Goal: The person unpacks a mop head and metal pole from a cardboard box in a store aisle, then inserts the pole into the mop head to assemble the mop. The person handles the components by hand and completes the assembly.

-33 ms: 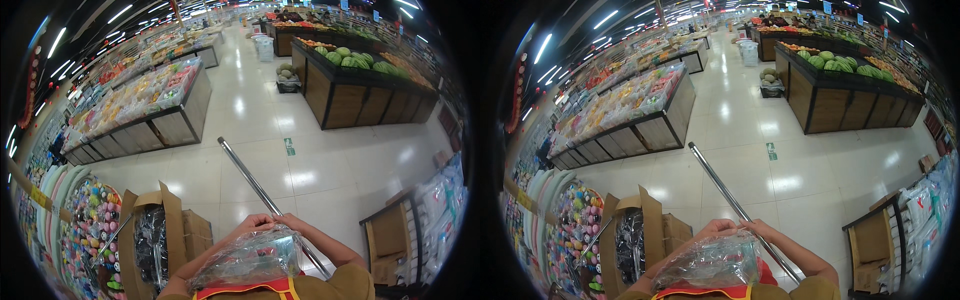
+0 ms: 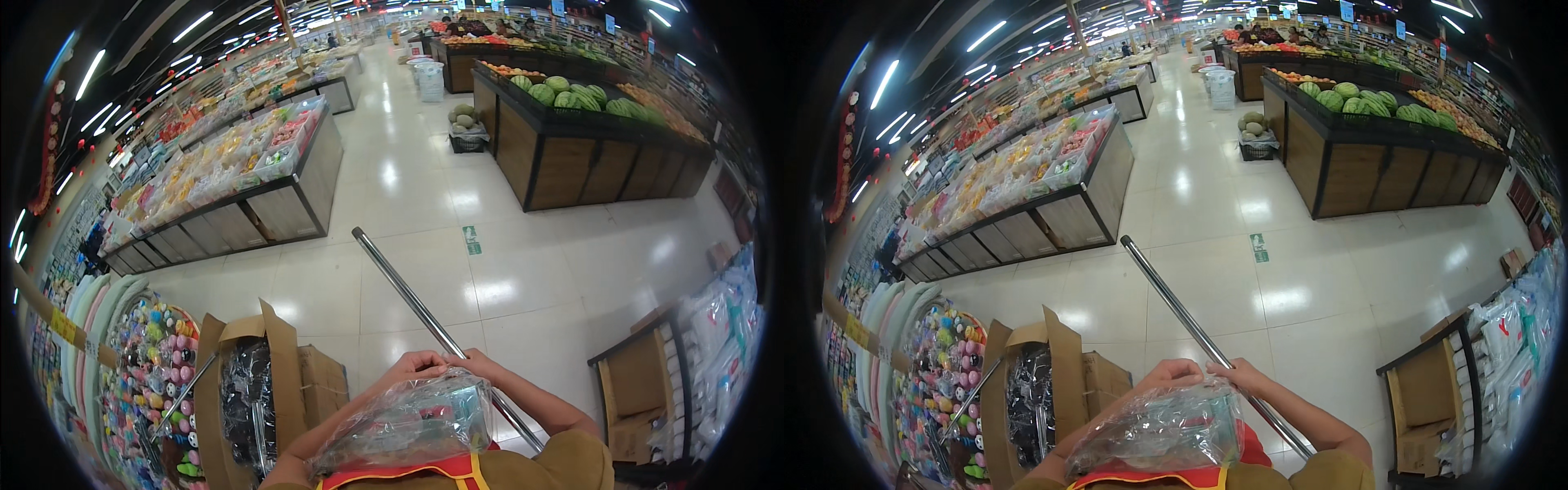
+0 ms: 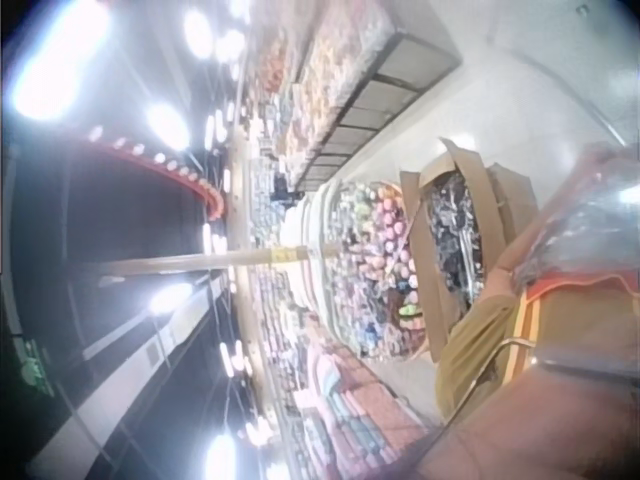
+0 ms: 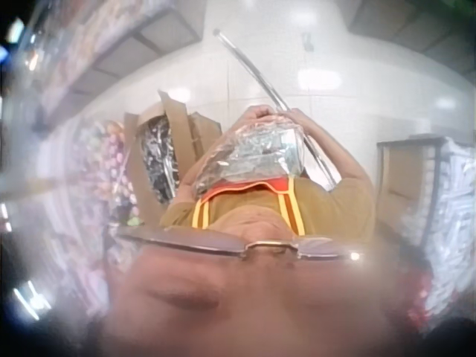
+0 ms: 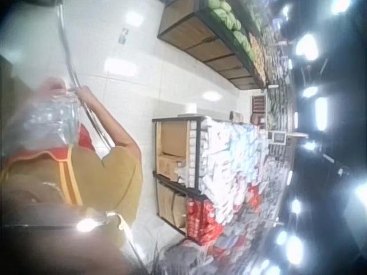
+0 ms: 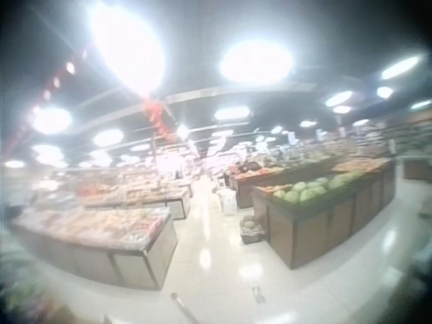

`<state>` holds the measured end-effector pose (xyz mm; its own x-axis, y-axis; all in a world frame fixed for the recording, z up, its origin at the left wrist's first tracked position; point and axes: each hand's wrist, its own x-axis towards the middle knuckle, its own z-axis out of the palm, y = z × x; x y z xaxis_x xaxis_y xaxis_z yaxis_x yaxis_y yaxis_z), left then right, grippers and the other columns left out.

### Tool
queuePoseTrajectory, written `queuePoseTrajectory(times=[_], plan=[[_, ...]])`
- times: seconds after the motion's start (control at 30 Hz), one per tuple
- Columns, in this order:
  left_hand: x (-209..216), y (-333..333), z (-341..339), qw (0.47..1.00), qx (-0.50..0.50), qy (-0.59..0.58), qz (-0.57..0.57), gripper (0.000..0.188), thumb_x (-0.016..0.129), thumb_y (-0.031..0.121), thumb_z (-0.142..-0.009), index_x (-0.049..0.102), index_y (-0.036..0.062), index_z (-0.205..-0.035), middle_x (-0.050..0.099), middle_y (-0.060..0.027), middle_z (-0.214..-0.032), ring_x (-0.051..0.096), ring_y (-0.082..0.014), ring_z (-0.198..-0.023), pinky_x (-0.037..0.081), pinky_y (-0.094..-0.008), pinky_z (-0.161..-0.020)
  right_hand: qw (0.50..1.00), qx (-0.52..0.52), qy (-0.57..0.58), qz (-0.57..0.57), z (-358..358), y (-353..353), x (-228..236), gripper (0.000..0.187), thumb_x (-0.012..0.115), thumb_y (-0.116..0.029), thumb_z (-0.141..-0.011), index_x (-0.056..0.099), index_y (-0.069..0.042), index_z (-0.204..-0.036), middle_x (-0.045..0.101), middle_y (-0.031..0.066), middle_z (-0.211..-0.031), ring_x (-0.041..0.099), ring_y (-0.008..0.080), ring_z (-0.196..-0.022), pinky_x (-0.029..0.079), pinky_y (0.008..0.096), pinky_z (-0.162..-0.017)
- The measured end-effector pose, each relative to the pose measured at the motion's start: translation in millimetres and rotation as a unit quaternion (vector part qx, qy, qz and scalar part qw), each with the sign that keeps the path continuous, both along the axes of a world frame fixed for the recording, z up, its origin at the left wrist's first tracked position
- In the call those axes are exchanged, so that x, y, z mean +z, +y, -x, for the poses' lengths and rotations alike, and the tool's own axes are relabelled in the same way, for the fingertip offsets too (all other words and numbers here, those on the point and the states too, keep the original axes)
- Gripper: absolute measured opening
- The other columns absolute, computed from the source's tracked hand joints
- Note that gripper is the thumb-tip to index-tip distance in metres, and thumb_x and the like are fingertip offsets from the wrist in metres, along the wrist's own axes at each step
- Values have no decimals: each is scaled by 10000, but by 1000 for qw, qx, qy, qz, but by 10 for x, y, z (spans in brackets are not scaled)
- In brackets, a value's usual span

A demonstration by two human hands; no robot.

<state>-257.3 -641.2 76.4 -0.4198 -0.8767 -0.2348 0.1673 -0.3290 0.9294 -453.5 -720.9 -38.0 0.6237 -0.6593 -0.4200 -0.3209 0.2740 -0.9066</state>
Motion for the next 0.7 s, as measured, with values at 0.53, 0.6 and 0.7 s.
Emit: queuePoseTrajectory(times=[0.53,0.6,0.7], plan=[[383,-50,76,999,8,-35,41,137,605,162,-917,610,25,-907,601,14,-828,534,-45,-773,440,-216,-704,927,-5,-166,-337,0,-62,15,352,542,-344,-910,636,-24,-1023,669,54,-814,641,135,-702,547,278,-659],[544,-125,117,996,-6,-49,80,137,601,153,-918,609,16,-922,596,7,-843,534,-58,-813,436,-230,-740,920,-27,-205,-333,-127,-295,-271,318,547,-308,-899,631,-10,-975,666,69,-807,641,141,-697,545,275,-648],[557,-180,101,982,20,-28,187,135,615,133,-903,611,3,-937,584,25,-800,499,-41,-734,415,-205,-651,922,-37,-211,-321,-337,-447,145,254,557,-241,-874,619,5,-876,648,94,-770,630,161,-649,535,294,-592]])
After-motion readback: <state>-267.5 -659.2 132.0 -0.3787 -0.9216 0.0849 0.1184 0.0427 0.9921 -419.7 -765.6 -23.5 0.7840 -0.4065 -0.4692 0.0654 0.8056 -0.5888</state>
